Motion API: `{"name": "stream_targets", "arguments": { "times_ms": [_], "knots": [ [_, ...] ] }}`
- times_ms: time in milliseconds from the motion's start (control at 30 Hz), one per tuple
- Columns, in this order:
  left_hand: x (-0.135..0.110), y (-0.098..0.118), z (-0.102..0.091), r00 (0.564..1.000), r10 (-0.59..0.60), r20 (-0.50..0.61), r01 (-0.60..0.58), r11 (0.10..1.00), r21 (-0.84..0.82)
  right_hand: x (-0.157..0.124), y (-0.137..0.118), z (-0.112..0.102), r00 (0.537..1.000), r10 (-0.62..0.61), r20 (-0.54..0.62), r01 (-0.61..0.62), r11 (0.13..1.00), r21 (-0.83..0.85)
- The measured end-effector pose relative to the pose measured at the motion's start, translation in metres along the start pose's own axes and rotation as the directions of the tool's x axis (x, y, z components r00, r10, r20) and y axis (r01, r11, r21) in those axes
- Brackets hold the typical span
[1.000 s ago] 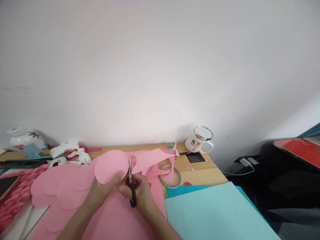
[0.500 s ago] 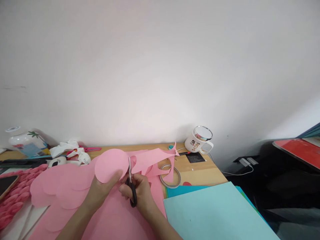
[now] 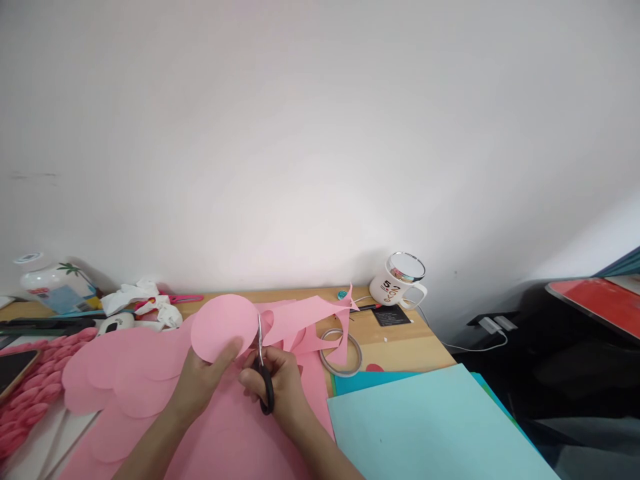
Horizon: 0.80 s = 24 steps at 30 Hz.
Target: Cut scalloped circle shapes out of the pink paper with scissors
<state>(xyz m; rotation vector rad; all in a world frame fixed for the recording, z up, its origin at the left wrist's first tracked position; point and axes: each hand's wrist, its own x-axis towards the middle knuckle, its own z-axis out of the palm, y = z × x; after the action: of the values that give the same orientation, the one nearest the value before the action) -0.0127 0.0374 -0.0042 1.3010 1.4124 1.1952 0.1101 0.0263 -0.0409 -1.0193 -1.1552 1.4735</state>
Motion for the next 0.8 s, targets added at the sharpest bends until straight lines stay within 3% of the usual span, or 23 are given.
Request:
{"name": "stream_targets", "arguments": {
  "times_ms": [333,567,800],
  "knots": [
    [-0.001,0.005,0.002,0.999,-0.024,-0.047,0.024,1.000,-0.009,-0.002,-0.003,0.003,1.000,0.015,0.007,-0.015,1.000,-0.015],
    [0.000,0.005,-0.002,0.999,-0.011,0.053,0.009,1.000,0.024,0.001,-0.009,0.000,0.999,0.018,-0.046,-0.020,0.999,-0.033],
    [-0.002,0.004,-0.004,0.997,0.006,0.073,-0.007,1.000,0.009,0.000,-0.007,-0.001,1.000,-0.027,-0.005,0.027,0.999,-0.030]
  ]
}}
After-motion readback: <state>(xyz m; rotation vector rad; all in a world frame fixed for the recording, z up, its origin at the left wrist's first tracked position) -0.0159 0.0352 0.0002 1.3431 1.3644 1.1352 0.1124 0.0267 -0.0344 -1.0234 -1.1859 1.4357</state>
